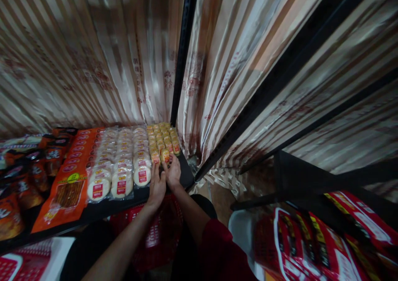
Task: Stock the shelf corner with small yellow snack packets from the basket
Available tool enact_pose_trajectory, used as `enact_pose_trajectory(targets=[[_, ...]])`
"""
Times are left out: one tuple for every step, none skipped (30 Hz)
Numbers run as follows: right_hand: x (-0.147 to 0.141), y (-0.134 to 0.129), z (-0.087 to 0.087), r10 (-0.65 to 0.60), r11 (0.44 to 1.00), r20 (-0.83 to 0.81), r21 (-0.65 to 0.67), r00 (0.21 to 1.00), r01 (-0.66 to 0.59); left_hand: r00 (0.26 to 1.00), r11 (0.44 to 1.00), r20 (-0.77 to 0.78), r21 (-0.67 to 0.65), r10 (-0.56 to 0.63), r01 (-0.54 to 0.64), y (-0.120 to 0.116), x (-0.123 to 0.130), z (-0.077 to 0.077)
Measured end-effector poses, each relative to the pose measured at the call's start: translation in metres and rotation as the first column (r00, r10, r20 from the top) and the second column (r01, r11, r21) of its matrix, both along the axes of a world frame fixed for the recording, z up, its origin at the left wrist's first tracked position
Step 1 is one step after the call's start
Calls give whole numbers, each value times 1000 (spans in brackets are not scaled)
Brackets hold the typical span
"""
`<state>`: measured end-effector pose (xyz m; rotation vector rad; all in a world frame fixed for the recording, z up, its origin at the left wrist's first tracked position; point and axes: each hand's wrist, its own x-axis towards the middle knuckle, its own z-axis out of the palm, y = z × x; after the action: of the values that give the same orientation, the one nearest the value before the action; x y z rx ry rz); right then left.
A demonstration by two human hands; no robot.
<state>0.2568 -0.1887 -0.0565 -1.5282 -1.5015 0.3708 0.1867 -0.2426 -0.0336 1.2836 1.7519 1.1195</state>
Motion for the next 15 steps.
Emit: enact_pose_trajectory(targets=[[-1,1,0,-3,1000,-17,-3,1000,3,1000,1000,0,-6,-4,4,0,0,0],[-2,2,0,-8,1000,-36,-11,999,8,1000,1000,-1,-8,-6,6,0,-1,-1],[-2,2,0,-14,1000,-50,-21,999,13,1000,1000,-1,-5,-8,8,0,-1,-2],[-3,3,0,-17,999,-56,-30,998,16,1000,1000,1,-1,-8,8,0,-2,-3],[-3,3,0,-19,999,-57,-37,998,17,1000,1000,6,3,-5,5,0,-2,-4],[-2,3,1,-18,999,-57,-42,998,16,1000,1000,13,6,-1,1,1,-3,-6],[-2,4,2,-16,999,-56,-44,998,14,1000,1000,22,9,2,-2,1,-4,-7],[-1,4,2,-14,999,-52,-44,999,11,1000,1000,30,13,2,-3,1,-5,-8],[-1,4,3,-11,999,-46,-41,999,9,999,1000,37,18,-1,0,1,-5,-9],[0,4,3,-8,999,-39,-37,999,6,999,1000,43,24,-4,3,1,-6,-10],[0,4,3,-2,999,-32,-33,999,1,999,1000,47,29,-7,6,0,-6,-10],[0,4,3,4,1000,-29,-31,1000,-5,999,999,51,31,-8,7,0,-6,-10],[0,4,3,10,999,-29,-31,1000,-11,999,999,54,33,-7,5,0,-6,-10],[0,4,2,16,999,-34,-34,999,-17,998,999,55,36,-5,3,0,-7,-11],[-1,4,1,19,999,-42,-38,999,-21,998,999,56,39,-2,0,0,-7,-11]])
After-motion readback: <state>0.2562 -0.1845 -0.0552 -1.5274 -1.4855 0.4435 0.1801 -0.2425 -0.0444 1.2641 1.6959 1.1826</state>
